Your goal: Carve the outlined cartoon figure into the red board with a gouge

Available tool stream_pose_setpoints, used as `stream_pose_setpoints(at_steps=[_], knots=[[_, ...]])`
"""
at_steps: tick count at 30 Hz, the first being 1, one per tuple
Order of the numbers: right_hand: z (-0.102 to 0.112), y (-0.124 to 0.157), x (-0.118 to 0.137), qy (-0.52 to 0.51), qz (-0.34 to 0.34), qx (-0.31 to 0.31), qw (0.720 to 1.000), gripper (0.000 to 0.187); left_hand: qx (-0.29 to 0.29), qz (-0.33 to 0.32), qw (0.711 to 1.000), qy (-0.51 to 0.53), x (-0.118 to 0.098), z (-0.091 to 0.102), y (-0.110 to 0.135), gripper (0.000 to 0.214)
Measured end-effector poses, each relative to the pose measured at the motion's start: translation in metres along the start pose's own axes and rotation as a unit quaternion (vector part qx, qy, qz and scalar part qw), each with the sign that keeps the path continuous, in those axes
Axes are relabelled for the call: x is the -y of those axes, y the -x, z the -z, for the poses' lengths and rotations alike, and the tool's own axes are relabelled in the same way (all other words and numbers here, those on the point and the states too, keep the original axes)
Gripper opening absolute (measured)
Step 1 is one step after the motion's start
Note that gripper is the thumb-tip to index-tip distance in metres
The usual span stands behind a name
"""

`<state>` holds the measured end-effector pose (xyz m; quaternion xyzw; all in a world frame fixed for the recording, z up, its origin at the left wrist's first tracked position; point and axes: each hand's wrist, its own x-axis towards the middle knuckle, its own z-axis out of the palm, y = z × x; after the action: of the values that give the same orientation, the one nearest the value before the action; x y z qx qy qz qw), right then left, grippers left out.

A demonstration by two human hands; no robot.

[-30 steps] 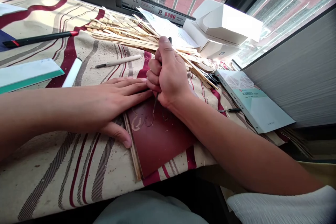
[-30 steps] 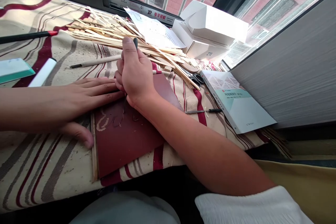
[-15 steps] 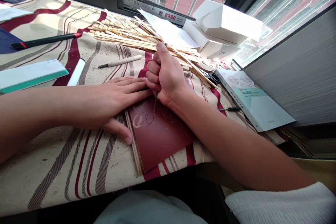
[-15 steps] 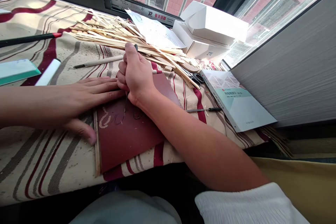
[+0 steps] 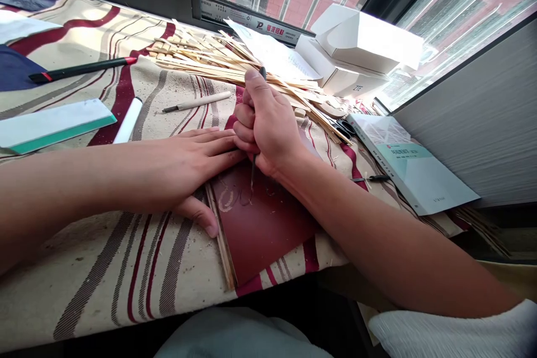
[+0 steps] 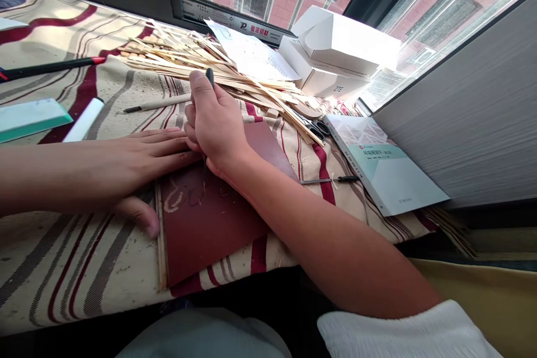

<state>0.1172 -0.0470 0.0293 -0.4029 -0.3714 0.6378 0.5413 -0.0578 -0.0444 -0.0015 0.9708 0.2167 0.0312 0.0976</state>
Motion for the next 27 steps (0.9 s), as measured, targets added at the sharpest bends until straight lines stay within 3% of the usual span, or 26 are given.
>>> stream_pose_setpoints(at_steps=[9, 20, 27], knots=[[0.0049, -0.0055, 0.0021, -0.029, -0.02, -0.046, 0.998, 0.056, -0.018, -0.011, 1.0, 0.0, 0.0015, -0.0014, 0.0055, 0.117], [0.0046, -0.007, 0.0036, -0.018, -0.013, -0.045, 0.999, 0.058, -0.054, -0.052, 0.997, -0.028, 0.0075, -0.0089, 0.0065, 0.117], [0.0023, -0.0047, 0.0038, -0.002, 0.009, -0.033, 0.999, 0.058, -0.038, -0.039, 0.998, -0.026, 0.0089, -0.0098, 0.008, 0.119]])
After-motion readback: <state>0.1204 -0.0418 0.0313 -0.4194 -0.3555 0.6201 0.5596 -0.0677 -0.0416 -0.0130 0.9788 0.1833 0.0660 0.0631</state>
